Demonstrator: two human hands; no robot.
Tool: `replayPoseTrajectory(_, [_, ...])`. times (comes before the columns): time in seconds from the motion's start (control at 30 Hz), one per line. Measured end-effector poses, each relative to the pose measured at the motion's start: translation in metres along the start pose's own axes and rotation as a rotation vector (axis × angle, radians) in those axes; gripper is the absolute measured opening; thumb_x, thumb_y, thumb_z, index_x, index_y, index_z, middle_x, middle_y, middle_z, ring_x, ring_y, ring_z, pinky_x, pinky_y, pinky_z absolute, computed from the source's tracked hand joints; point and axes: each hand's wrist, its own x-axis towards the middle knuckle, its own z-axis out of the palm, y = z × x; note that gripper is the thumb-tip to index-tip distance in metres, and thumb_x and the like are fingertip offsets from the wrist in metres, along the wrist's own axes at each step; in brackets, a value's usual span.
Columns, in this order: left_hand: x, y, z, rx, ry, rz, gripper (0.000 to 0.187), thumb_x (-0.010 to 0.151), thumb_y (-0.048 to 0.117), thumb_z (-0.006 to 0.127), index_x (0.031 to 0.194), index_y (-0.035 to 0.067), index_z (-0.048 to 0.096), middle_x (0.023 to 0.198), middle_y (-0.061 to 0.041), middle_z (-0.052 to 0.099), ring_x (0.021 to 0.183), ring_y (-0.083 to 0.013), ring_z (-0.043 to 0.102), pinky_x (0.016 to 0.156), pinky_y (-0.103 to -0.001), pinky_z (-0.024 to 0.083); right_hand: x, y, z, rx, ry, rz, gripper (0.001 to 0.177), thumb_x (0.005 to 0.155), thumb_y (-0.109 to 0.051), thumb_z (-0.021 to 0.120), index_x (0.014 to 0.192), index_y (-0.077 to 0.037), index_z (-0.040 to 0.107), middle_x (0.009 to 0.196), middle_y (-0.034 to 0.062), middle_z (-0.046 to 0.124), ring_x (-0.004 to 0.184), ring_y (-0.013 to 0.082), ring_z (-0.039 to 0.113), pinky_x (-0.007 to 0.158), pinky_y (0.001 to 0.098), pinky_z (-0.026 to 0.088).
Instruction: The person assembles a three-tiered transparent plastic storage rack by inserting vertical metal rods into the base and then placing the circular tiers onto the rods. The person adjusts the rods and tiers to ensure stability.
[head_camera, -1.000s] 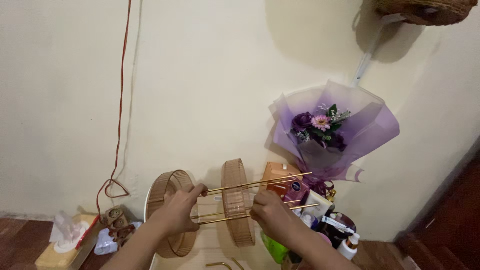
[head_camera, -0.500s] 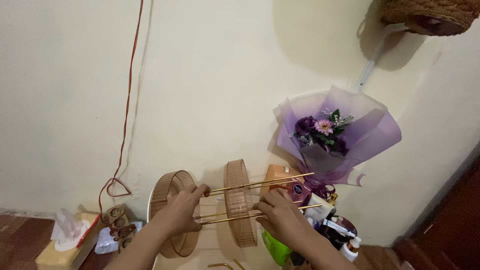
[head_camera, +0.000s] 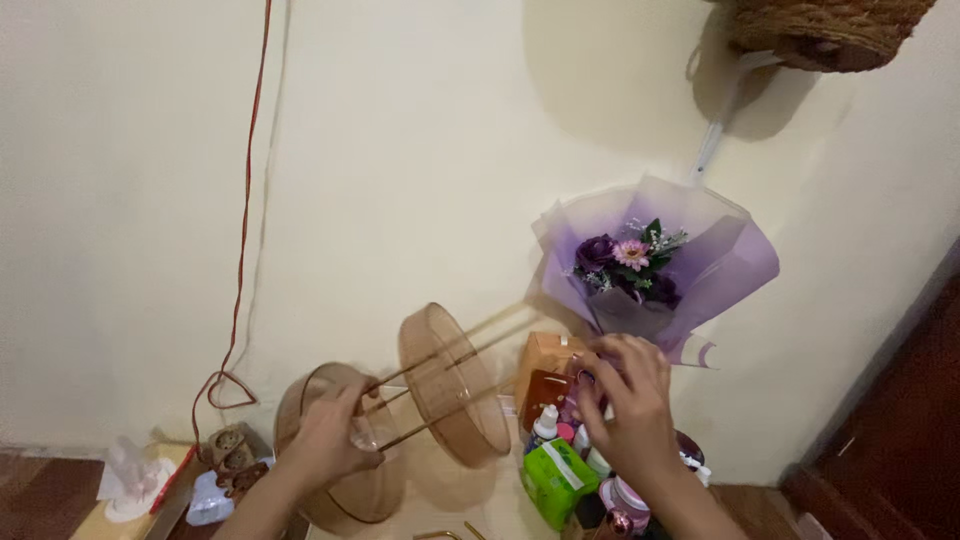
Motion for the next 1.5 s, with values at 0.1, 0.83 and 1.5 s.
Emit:
replayPoseTrajectory(0.1, [-0.006, -0.009, 0.008, -0.050, 0.146, -0.084, 0.076, 0.051, 0.019, 0.093, 0.118, 0.016, 0.059, 0.095, -0.007, 0.067, 0.097, -0.0270, 0.069, 0.087, -0.042, 0.057, -0.005, 0.004, -0.003, 0.013, -0.011, 0.051, 0.033, 0.075, -0.005, 0.072, 0.108, -0.006, 0.069, 0.119, 0.0119, 0.063, 0.120, 0.0353, 0.057, 0.105, 0.0503, 0.041])
replayPoseTrajectory(0.83, [0.003, -0.045, 0.117, -0.326, 0.479, -0.243, 0.071, 0.049, 0.018, 0.097, 0.100, 0.004, 0.048, 0.089, -0.013, 0.061, 0.092, -0.0289, 0.062, 0.086, -0.043, 0.052, -0.073, -0.025, 0.065, 0.149, -0.418, 0.181, 0.025, 0.072, -0.005, 0.074, 0.096, -0.008, 0.067, 0.113, 0.0138, 0.058, 0.116, 0.0367, 0.052, 0.103, 0.0540, 0.037])
replayPoseTrajectory(1.5, [0.016, -0.111, 0.164, -0.022, 0.534, -0.453, 0.120, 0.055, 0.039, 0.099, 0.147, 0.000, 0.034, 0.136, -0.022, 0.051, 0.131, -0.0380, 0.052, 0.110, -0.049, 0.045, -0.083, -0.013, 0.092, 0.102, -0.659, 0.439, 0.045, 0.077, -0.009, 0.074, 0.120, -0.014, 0.062, 0.140, 0.0114, 0.049, 0.135, 0.0327, 0.044, 0.114, 0.0534, 0.028])
